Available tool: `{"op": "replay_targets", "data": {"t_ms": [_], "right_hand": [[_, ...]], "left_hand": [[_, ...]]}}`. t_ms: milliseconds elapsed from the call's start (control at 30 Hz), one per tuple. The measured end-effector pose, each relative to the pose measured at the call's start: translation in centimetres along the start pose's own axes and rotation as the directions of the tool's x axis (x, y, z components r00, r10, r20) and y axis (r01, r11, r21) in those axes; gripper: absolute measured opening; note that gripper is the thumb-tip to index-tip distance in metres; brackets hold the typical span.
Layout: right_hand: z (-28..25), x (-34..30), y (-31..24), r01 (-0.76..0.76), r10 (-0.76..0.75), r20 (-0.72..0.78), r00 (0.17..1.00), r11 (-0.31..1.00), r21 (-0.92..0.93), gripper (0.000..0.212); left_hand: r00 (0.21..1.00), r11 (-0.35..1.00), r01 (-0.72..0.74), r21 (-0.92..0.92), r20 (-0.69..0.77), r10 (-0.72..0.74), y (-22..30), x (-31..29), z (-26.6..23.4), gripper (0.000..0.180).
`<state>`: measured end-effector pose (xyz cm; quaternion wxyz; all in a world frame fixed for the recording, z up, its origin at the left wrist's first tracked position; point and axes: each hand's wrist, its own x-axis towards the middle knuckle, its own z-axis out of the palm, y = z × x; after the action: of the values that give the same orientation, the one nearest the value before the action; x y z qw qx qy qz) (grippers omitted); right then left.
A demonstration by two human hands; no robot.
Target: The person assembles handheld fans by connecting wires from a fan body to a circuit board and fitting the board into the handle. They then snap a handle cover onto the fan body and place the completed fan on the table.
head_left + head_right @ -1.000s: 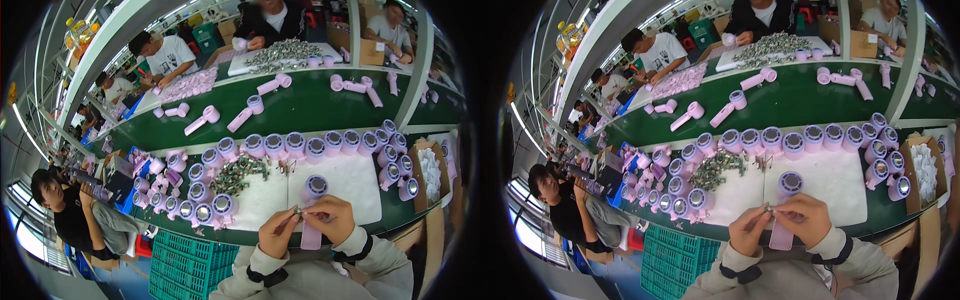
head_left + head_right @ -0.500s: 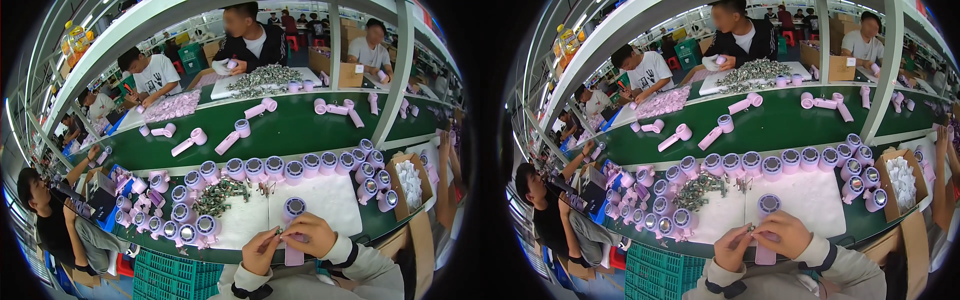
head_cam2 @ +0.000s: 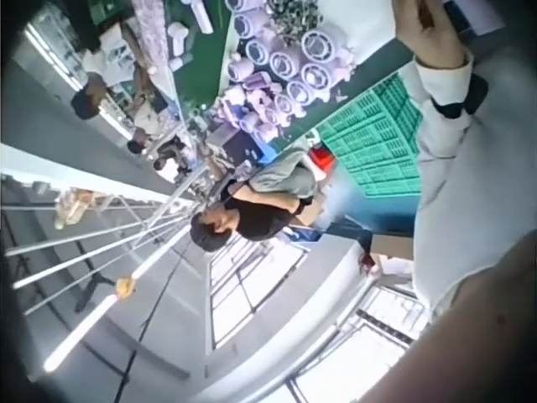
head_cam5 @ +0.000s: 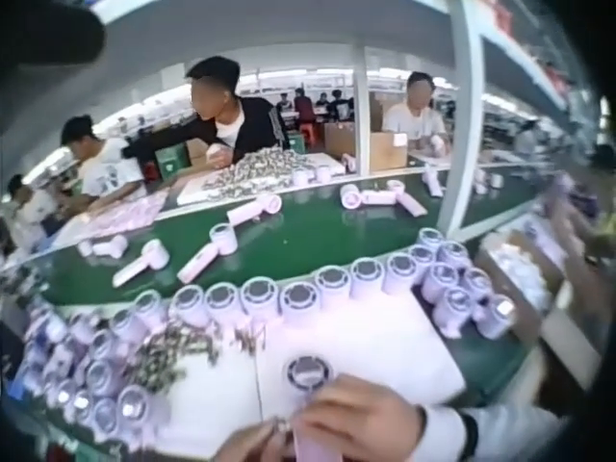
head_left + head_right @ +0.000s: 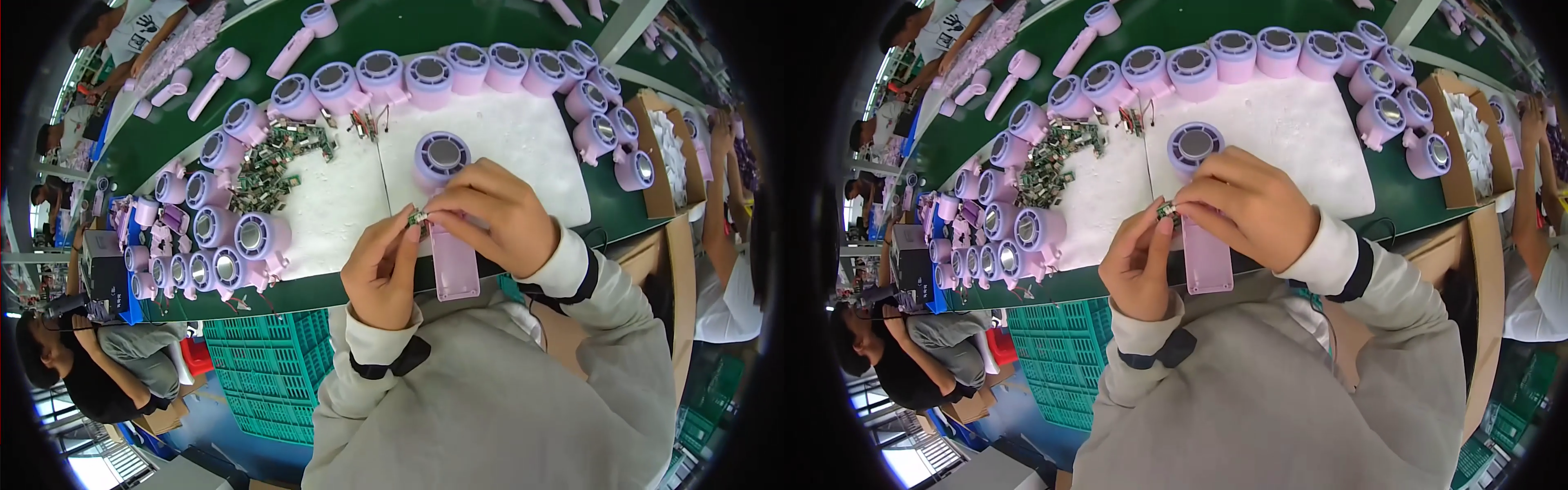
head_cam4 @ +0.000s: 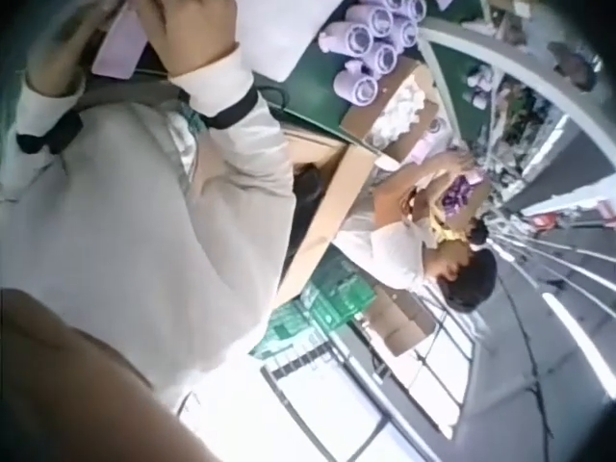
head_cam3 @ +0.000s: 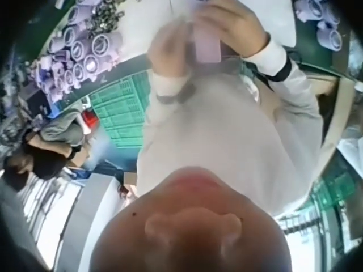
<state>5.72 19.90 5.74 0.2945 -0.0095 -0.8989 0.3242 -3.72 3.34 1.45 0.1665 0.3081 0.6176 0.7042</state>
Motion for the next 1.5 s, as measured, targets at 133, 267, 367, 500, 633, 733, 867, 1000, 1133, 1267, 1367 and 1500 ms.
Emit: {"op": "replay_targets", "data": {"t_ms": [133, 267, 367, 500, 633, 733, 867, 1000, 1133, 1267, 1367, 1500], "right_hand": [[0.2, -0.3, -0.3, 0.018, -0.018, 0.008, 1.000, 1.000, 0.002, 0.018], [-0.3, 0.0, -0.6, 0.076, -0.075, 0.007, 0.997, 0.995, -0.059, 0.021], [-0.8, 0.4, -0.7, 0.220, -0.219, 0.032, 0.975, 0.950, -0.219, 0.023], [-0.7, -0.1, -1.4, 0.259, -0.257, 0.047, 0.965, 0.914, -0.311, 0.022], [-1.1, -0.5, -1.8, 0.271, -0.245, 0.119, 0.962, 0.904, -0.329, 0.022], [-0.9, -0.5, -1.5, 0.323, -0.302, 0.117, 0.946, 0.856, -0.403, 0.020], [-1.7, 0.0, -1.9, 0.315, -0.257, 0.214, 0.942, 0.897, -0.309, 0.019], [-2.4, 0.4, -2.3, 0.317, -0.238, 0.273, 0.932, 0.901, -0.296, 0.017], [-2.8, 0.5, -2.1, 0.323, -0.244, 0.292, 0.925, 0.910, -0.261, 0.017], [-2.2, 0.4, -2.1, 0.307, -0.278, 0.145, 0.950, 0.916, -0.259, 0.015], [-2.0, 0.1, -2.2, 0.282, -0.266, 0.099, 0.959, 0.934, -0.219, 0.016], [-1.7, 0.0, -1.5, 0.308, -0.293, 0.108, 0.950, 0.934, -0.180, 0.017]], "left_hand": [[1.000, 0.999, -0.026, 0.027, -0.009, 0.026, -0.1, -0.5, -0.3, 0.029], [0.998, 0.990, -0.062, 0.124, 0.000, 0.062, 0.2, -0.6, -0.5, 0.028], [0.990, 0.970, -0.134, 0.205, -0.012, 0.139, 0.6, -0.3, -0.6, 0.028], [0.998, 0.979, -0.068, 0.190, 0.012, 0.067, 0.7, -1.1, -0.4, 0.026], [0.997, 0.986, -0.081, 0.145, 0.018, 0.079, 0.7, -1.5, -0.4, 0.024], [0.994, 0.985, -0.109, 0.137, 0.030, 0.106, 0.5, -1.4, -0.4, 0.025], [0.985, 0.966, -0.172, 0.191, 0.053, 0.165, 0.6, -1.1, -0.7, 0.026], [0.960, 0.915, -0.279, 0.291, 0.098, 0.261, 1.2, -1.0, -0.6, 0.027], [0.949, 0.899, -0.314, 0.304, 0.118, 0.292, 1.2, -1.0, -0.6, 0.027], [0.960, 0.926, -0.277, 0.257, 0.111, 0.256, 0.5, -1.2, -0.9, 0.028], [0.967, 0.948, -0.250, 0.197, 0.094, 0.236, 0.1, -1.2, -1.0, 0.028], [0.981, 0.981, -0.173, 0.088, 0.100, 0.164, -0.1, -1.3, -1.1, 0.028]]}}
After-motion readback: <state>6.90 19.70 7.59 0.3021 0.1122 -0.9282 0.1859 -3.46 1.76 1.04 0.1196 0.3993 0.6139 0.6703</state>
